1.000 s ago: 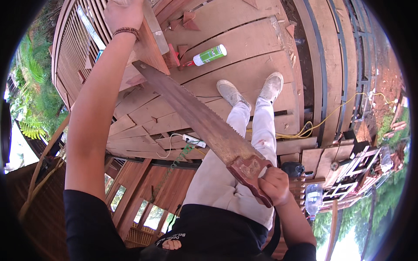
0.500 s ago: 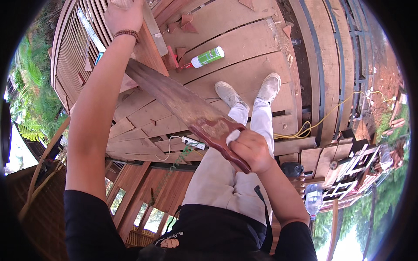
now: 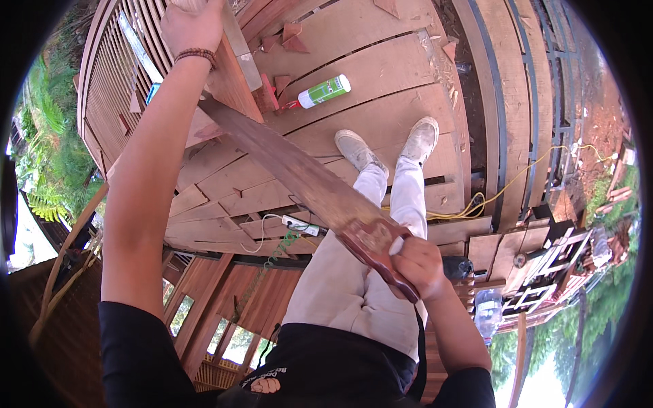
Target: The person assembles a wooden slatted panel by cutting a wooden strip to size, applying glue, and fastening it with a nail gun. They use a hand saw, metal ruler, and glue bottle to prepare and attach the strip to the frame.
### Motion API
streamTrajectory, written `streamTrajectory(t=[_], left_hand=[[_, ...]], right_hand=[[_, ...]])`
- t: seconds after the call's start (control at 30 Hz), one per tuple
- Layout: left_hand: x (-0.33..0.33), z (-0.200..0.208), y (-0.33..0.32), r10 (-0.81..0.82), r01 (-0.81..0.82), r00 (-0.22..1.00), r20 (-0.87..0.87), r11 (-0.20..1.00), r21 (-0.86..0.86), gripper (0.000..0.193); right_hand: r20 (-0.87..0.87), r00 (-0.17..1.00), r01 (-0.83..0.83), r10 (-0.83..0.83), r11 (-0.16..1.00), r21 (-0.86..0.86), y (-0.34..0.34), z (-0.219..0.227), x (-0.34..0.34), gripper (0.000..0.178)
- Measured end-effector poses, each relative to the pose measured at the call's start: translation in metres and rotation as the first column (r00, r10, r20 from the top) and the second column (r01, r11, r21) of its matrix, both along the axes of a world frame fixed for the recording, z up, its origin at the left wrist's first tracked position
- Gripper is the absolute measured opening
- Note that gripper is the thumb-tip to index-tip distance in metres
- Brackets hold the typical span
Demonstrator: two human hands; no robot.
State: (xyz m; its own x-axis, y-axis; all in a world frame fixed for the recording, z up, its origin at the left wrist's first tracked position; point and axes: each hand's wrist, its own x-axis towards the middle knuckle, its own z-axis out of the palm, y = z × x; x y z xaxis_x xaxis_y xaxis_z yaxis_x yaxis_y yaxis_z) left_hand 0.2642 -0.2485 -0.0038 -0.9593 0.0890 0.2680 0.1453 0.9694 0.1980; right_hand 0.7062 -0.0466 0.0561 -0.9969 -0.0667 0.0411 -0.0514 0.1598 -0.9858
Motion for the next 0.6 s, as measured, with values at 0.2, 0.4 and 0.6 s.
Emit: streamTrajectory(t=[0.2,0.4,0.6], left_hand=[[-0.010,-0.006,-0.013,-0.014,0.014,1.000,-0.002,1.000,-0.014,0.072],[0.006,-0.004,-0.005,0.005,-0.005,1.000,0.001,1.000,-0.030,0.073],[0.010,0.004,-0.004,0.068,-0.068,0.986,0.151,0.998,-0.007,0.074]], right_hand=[[-0.002,0.998,0.067,-0.067,0.998,-0.020,-0.015,0.006,-0.028,0.019],[0.019,1.000,0.007,-0.006,0.999,-0.043,-0.027,-0.020,-0.048,0.019],[0.050,0.999,-0.007,0.009,0.999,-0.038,0.009,-0.003,0.016,0.016]])
